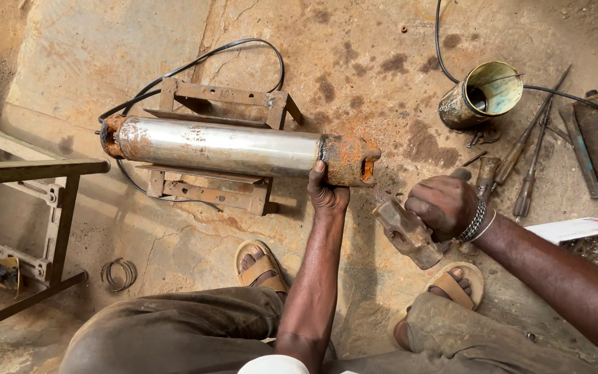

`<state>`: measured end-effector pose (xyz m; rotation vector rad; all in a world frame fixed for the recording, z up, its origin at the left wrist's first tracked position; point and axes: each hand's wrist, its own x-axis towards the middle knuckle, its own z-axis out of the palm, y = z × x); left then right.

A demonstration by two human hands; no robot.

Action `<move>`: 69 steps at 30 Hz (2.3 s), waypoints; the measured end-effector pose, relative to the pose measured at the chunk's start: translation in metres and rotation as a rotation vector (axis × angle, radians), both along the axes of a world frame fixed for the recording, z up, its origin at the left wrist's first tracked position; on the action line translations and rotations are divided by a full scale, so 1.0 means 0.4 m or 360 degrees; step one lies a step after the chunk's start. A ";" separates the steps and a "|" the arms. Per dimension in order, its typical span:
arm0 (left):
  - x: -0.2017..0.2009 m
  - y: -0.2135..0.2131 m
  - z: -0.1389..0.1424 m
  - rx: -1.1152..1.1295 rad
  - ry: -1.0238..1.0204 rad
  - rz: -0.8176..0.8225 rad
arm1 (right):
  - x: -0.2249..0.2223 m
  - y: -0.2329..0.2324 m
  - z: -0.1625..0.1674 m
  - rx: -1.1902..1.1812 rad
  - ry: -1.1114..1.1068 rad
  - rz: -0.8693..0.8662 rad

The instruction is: The person uses pliers to remove a small metal piece from a cylindrical metal object, then places a rusted cap onto the cylinder and taps it with a hammer to secure it.

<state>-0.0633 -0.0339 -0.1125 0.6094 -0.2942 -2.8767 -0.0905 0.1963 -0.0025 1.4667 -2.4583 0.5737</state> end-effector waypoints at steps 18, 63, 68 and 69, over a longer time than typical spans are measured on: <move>-0.003 -0.012 -0.030 0.0013 -0.0045 -0.0037 | -0.033 0.011 -0.024 -0.0077 0.0090 0.0099; 0.007 0.014 -0.056 0.0120 -0.0041 -0.0023 | 0.006 -0.006 0.009 0.0196 -0.0180 -0.0200; -0.004 0.012 -0.019 0.0088 -0.0017 -0.0023 | -0.001 -0.006 0.010 0.0002 -0.0217 -0.0216; -0.004 0.011 -0.015 0.0077 0.0012 -0.0029 | -0.003 -0.007 0.007 -0.0068 -0.0082 -0.0092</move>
